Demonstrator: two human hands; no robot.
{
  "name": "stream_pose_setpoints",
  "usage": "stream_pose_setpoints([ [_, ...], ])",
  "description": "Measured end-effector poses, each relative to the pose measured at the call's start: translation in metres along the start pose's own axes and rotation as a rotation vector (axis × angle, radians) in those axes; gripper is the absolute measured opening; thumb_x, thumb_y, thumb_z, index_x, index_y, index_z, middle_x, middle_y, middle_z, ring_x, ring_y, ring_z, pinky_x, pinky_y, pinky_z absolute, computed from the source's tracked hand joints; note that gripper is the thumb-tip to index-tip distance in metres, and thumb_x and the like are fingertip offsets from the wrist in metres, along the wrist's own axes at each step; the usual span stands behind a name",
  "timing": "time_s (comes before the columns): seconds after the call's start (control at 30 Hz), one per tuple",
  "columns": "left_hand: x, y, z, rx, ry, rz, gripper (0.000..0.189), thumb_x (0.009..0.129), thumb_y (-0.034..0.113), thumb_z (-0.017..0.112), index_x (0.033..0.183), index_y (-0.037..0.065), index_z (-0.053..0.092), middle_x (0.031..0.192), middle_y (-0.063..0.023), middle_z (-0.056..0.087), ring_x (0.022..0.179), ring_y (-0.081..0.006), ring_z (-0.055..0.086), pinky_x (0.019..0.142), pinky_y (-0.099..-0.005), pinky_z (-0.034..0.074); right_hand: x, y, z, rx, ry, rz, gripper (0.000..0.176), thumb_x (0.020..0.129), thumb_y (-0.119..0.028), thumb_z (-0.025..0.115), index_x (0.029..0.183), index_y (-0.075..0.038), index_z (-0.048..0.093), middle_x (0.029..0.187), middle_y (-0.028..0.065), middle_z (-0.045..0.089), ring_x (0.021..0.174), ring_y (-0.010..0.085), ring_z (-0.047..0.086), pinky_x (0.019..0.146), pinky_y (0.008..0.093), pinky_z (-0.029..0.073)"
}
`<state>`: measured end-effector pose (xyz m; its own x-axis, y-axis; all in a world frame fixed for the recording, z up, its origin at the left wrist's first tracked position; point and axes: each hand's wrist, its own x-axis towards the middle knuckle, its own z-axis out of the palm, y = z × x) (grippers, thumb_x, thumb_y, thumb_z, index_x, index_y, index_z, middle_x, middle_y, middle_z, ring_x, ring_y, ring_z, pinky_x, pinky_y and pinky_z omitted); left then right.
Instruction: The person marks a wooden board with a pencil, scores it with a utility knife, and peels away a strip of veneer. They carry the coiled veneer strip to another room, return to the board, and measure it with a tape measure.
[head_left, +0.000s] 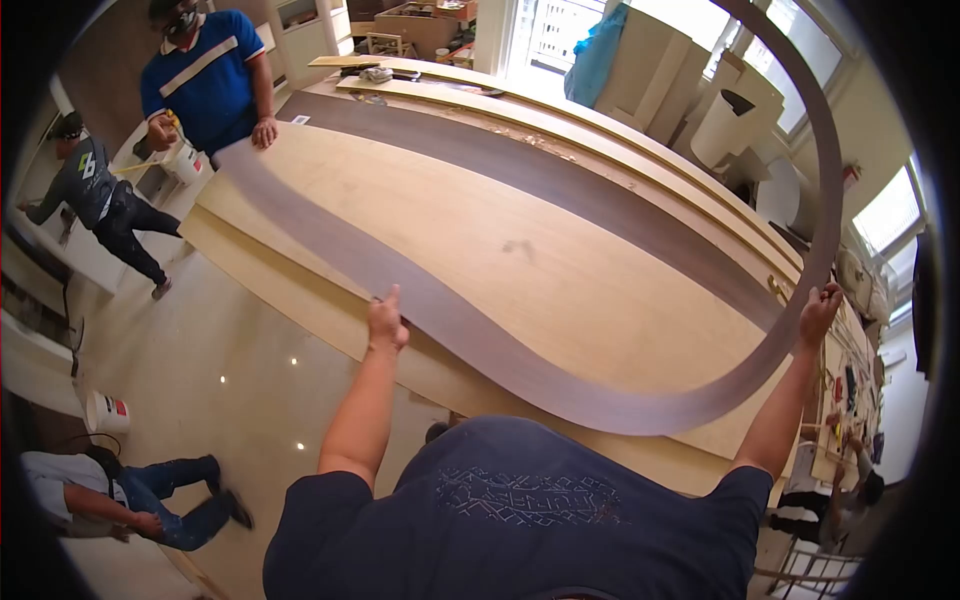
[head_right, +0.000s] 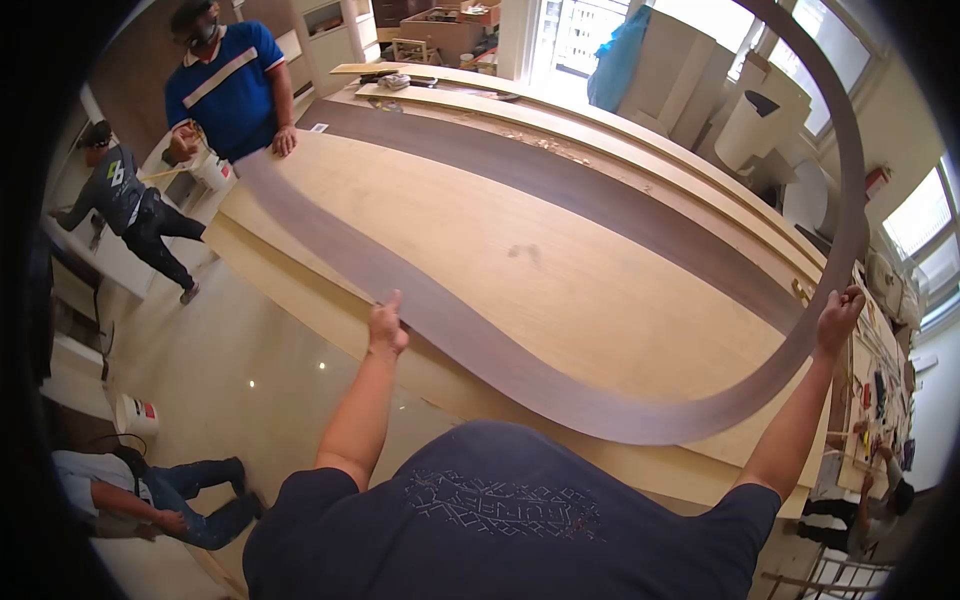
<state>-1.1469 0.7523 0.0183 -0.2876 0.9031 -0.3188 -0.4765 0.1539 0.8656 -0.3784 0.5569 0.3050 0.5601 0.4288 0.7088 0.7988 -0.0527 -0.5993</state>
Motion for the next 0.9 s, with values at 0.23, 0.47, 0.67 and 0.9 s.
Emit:
stream_pose_setpoints([
  [0.23,-0.034,-0.077,0.038,-0.161,-0.282,-0.326,0.03,0.094,0.016,0.063,0.108,-0.01,0.056,0.102,-0.0128,0.063,0.089,-0.0212,0.061,0.081,-0.0364,0.053,0.028,-0.148,0.041,-0.194,-0.251,-0.448,0.018,0.089,0.001,0.054,0.099,-0.006,0.042,0.089,0.0112,0.042,0.082,0.0219,0.045,0.079,0.0285,0.041],
  [0.47,-0.109,-0.066,0.063,0.347,-0.604,-0.768,0.033,0.098,0.026,0.059,0.109,-0.005,0.057,0.095,-0.0172,0.067,0.087,-0.0251,0.069,0.077,-0.0353,0.058,0.022,-0.27,0.071,-0.278,-0.42,-0.644,0.015,0.09,0.004,0.05,0.094,-0.006,0.039,0.075,0.0138,0.049,0.069,0.0228,0.046,0.067,0.031,0.045],
  [0.67,-0.121,0.049,0.03,1.341,-0.336,0.149,0.053,0.084,0.048,0.072,0.099,-0.001,0.063,0.086,-0.02,0.068,0.084,-0.0304,0.069,0.074,-0.0406,0.053,0.03,-0.318,0.058,-0.34,-0.501,-0.665,0.015,0.093,0.006,0.047,0.092,-0.006,0.039,0.096,0.0174,0.067,0.088,0.0262,0.066,0.073,0.0305,0.048],
  [0.9,-0.04,0.044,0.071,0.895,-0.398,0.638,0.083,0.081,0.048,0.076,0.136,-0.005,0.045,0.124,-0.0213,0.062,0.114,-0.029,0.062,0.09,-0.038,0.051,0.024,-0.37,0.067,-0.336,-0.493,-0.799,0.017,0.092,0.0,0.056,0.097,-0.008,0.041,0.098,0.015,0.069,0.092,0.0335,0.069,0.077,0.035,0.051],
])
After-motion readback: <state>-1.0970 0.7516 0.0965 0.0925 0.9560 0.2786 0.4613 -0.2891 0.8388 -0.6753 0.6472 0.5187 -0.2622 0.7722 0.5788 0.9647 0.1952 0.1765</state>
